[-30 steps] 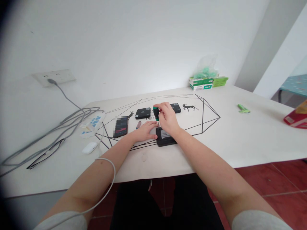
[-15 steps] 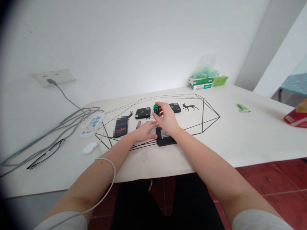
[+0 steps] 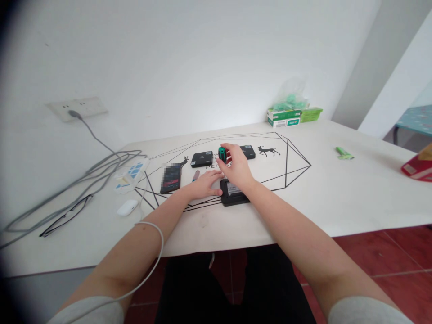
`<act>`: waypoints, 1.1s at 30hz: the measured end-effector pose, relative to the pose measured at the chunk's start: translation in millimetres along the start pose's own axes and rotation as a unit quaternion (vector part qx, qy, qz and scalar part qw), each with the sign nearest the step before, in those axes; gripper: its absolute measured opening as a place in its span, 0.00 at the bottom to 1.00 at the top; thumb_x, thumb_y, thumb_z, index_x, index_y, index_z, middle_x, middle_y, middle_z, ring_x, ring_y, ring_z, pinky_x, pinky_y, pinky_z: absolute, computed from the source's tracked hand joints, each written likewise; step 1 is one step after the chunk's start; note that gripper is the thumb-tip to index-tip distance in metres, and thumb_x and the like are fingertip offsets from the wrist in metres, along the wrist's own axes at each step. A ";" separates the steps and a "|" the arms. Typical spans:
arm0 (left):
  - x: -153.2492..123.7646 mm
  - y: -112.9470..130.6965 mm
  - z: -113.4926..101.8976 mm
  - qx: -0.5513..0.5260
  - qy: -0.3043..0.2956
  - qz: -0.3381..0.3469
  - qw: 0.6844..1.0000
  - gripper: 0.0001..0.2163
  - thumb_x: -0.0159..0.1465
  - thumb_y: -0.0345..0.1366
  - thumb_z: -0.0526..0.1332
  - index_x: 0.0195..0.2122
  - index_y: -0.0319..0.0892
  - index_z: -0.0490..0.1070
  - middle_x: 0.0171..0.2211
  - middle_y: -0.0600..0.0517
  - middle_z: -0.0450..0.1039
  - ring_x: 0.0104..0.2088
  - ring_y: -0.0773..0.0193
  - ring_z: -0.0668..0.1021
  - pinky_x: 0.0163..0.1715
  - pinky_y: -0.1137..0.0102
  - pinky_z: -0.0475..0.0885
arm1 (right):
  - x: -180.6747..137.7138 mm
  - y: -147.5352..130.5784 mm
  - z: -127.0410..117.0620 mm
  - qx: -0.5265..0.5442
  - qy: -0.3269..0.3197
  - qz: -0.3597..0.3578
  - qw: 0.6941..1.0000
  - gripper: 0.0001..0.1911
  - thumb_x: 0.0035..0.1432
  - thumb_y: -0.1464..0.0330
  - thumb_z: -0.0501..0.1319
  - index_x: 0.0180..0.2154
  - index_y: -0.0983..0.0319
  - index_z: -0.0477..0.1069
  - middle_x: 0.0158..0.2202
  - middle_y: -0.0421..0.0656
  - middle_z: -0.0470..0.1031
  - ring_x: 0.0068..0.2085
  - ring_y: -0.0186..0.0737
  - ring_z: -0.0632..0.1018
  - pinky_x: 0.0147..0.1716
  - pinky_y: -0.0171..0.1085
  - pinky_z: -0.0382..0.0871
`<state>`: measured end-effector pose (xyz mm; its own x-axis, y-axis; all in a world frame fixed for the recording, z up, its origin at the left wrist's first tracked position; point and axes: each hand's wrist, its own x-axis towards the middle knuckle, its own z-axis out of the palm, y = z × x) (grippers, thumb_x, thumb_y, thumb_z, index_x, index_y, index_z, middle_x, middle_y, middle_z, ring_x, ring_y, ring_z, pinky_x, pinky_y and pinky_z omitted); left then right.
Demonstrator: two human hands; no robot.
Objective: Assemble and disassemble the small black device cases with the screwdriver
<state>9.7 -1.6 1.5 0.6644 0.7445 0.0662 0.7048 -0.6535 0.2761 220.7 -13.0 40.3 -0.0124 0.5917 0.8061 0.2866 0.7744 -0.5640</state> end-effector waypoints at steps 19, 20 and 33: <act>-1.0 4.3 -3.6 0.007 -0.013 -0.008 1.000 0.39 0.65 0.63 0.64 0.68 0.41 0.66 0.71 0.36 0.61 0.71 0.39 0.62 0.71 0.47 0.57 | 1.0 -5.8 -5.4 0.030 -0.016 -0.023 0.999 0.21 0.65 0.68 0.61 0.59 0.54 0.70 0.47 0.46 0.77 0.42 0.43 0.79 0.43 0.46 0.80; -1.0 4.7 -3.6 0.008 -0.015 -0.011 1.000 0.39 0.65 0.63 0.64 0.68 0.41 0.67 0.71 0.35 0.61 0.71 0.39 0.62 0.71 0.47 0.57 | 0.6 -5.7 -5.5 0.040 -0.025 -0.015 0.999 0.20 0.66 0.68 0.58 0.59 0.54 0.70 0.49 0.46 0.78 0.44 0.44 0.80 0.46 0.47 0.80; -0.6 3.8 -3.4 0.001 -0.009 0.001 1.000 0.39 0.65 0.64 0.63 0.68 0.42 0.67 0.70 0.37 0.62 0.70 0.37 0.63 0.70 0.45 0.58 | 1.4 -6.4 -5.3 0.007 -0.040 -0.010 0.999 0.25 0.61 0.66 0.65 0.60 0.54 0.70 0.47 0.46 0.75 0.40 0.43 0.77 0.39 0.46 0.81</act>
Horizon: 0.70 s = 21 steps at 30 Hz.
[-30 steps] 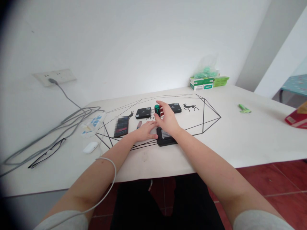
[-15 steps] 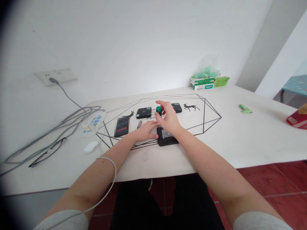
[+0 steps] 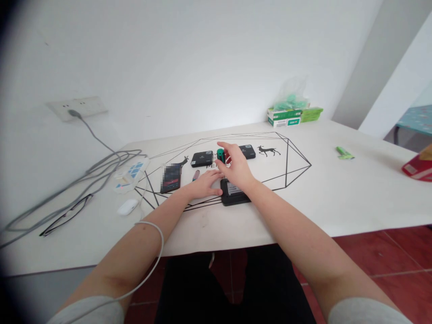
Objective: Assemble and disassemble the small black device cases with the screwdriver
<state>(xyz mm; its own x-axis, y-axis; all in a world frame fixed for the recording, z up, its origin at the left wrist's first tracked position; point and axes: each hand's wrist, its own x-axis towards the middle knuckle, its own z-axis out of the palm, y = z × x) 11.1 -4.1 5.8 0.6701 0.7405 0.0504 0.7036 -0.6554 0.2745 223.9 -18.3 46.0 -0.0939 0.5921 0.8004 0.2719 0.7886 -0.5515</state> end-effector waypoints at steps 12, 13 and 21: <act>-0.3 1.0 -0.8 0.010 -0.007 -0.004 1.000 0.40 0.65 0.65 0.61 0.69 0.41 0.66 0.71 0.37 0.61 0.71 0.39 0.62 0.71 0.47 0.57 | 0.3 0.6 0.0 -0.032 0.016 -0.017 0.999 0.21 0.61 0.63 0.67 0.56 0.56 0.74 0.44 0.46 0.73 0.38 0.42 0.75 0.38 0.46 0.80; -0.3 0.9 -0.7 0.010 -0.006 -0.002 1.000 0.40 0.65 0.65 0.61 0.69 0.42 0.66 0.71 0.37 0.61 0.71 0.39 0.62 0.71 0.47 0.57 | 0.1 1.2 0.1 -0.032 0.017 -0.018 0.999 0.21 0.62 0.64 0.66 0.57 0.56 0.73 0.43 0.46 0.73 0.37 0.42 0.75 0.38 0.46 0.80; -0.9 2.0 -0.2 0.014 -0.007 -0.015 1.000 0.39 0.65 0.64 0.63 0.68 0.41 0.67 0.71 0.36 0.61 0.72 0.39 0.62 0.71 0.47 0.56 | -0.7 1.2 -1.7 0.013 0.004 -0.015 1.000 0.18 0.69 0.68 0.53 0.56 0.53 0.75 0.50 0.46 0.79 0.50 0.46 0.79 0.50 0.51 0.79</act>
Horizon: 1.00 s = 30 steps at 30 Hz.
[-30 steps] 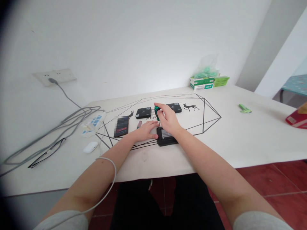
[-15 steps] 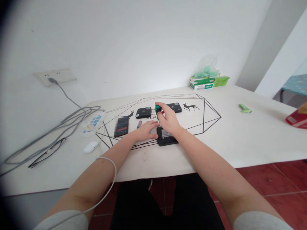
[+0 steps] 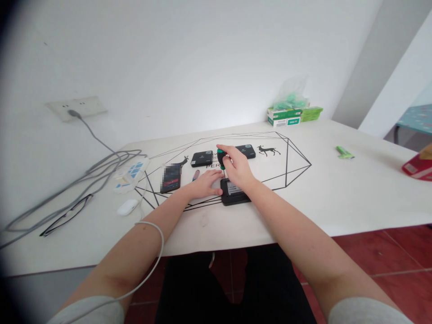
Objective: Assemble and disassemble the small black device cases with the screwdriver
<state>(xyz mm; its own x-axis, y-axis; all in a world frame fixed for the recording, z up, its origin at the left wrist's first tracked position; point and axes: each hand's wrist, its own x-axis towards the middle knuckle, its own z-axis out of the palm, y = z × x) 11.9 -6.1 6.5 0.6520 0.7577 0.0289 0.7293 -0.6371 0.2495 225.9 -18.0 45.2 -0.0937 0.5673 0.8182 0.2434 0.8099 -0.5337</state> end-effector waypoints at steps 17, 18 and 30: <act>0.5 -2.0 1.0 -0.006 0.005 0.005 1.000 0.39 0.65 0.64 0.63 0.68 0.42 0.66 0.71 0.37 0.62 0.71 0.39 0.62 0.71 0.47 0.57 | -0.2 2.1 3.2 -0.033 0.028 0.002 0.999 0.24 0.62 0.65 0.66 0.59 0.54 0.68 0.45 0.45 0.74 0.39 0.42 0.77 0.36 0.44 0.80; 0.4 -1.5 0.8 -0.005 0.005 0.004 1.000 0.39 0.64 0.64 0.63 0.68 0.43 0.67 0.71 0.37 0.62 0.72 0.39 0.62 0.71 0.47 0.57 | -0.2 2.9 3.2 -0.033 0.033 0.005 0.999 0.25 0.61 0.65 0.67 0.59 0.54 0.68 0.46 0.45 0.74 0.38 0.41 0.76 0.36 0.44 0.80; -0.1 1.0 -1.2 -0.005 0.005 0.005 1.000 0.39 0.65 0.64 0.63 0.68 0.42 0.67 0.72 0.36 0.61 0.72 0.39 0.62 0.71 0.47 0.57 | -1.9 3.5 3.5 -0.026 0.033 0.021 0.999 0.24 0.61 0.64 0.66 0.58 0.55 0.68 0.47 0.46 0.75 0.39 0.43 0.78 0.36 0.44 0.80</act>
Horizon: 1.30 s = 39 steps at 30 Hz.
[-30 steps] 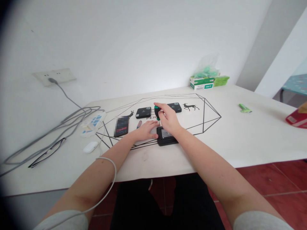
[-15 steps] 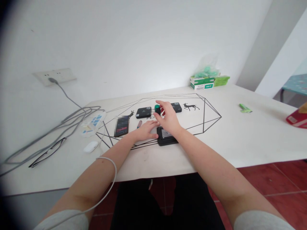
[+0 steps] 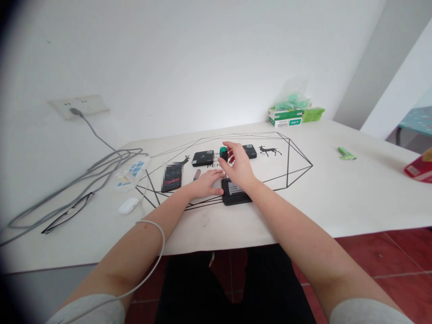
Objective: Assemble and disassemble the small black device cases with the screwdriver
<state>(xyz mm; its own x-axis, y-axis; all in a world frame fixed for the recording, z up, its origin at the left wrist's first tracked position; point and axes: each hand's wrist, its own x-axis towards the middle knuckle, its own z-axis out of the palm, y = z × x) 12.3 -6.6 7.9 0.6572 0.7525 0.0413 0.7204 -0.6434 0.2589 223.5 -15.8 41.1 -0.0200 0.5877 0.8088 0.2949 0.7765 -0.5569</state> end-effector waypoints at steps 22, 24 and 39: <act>0.6 0.1 0.0 -0.002 -0.001 -0.004 1.000 0.38 0.65 0.63 0.64 0.68 0.42 0.67 0.71 0.36 0.61 0.71 0.38 0.62 0.71 0.47 0.57 | 1.3 -2.6 -2.5 0.048 -0.061 0.010 0.997 0.21 0.67 0.67 0.55 0.60 0.54 0.70 0.54 0.48 0.77 0.50 0.48 0.79 0.49 0.52 0.80; 0.5 -1.0 0.9 -0.003 0.001 -0.004 1.000 0.38 0.64 0.63 0.64 0.68 0.42 0.67 0.71 0.37 0.61 0.72 0.39 0.62 0.71 0.47 0.56 | 1.8 -3.4 -3.0 0.040 -0.062 0.001 0.997 0.19 0.70 0.64 0.55 0.59 0.53 0.72 0.54 0.48 0.77 0.52 0.48 0.79 0.50 0.52 0.80; 0.1 0.2 0.5 -0.004 -0.002 -0.006 1.000 0.39 0.65 0.64 0.63 0.68 0.43 0.67 0.72 0.37 0.61 0.72 0.39 0.61 0.71 0.47 0.56 | 1.5 -2.9 -2.5 0.032 -0.064 0.016 0.997 0.22 0.69 0.65 0.56 0.63 0.53 0.69 0.56 0.49 0.77 0.54 0.50 0.79 0.49 0.52 0.81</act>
<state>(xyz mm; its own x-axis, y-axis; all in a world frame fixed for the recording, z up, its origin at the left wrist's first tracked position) 12.6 -6.7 7.4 0.6486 0.7604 0.0349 0.7273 -0.6326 0.2663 225.0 -17.7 44.4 -0.1344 0.6333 0.7622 0.2362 0.7675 -0.5960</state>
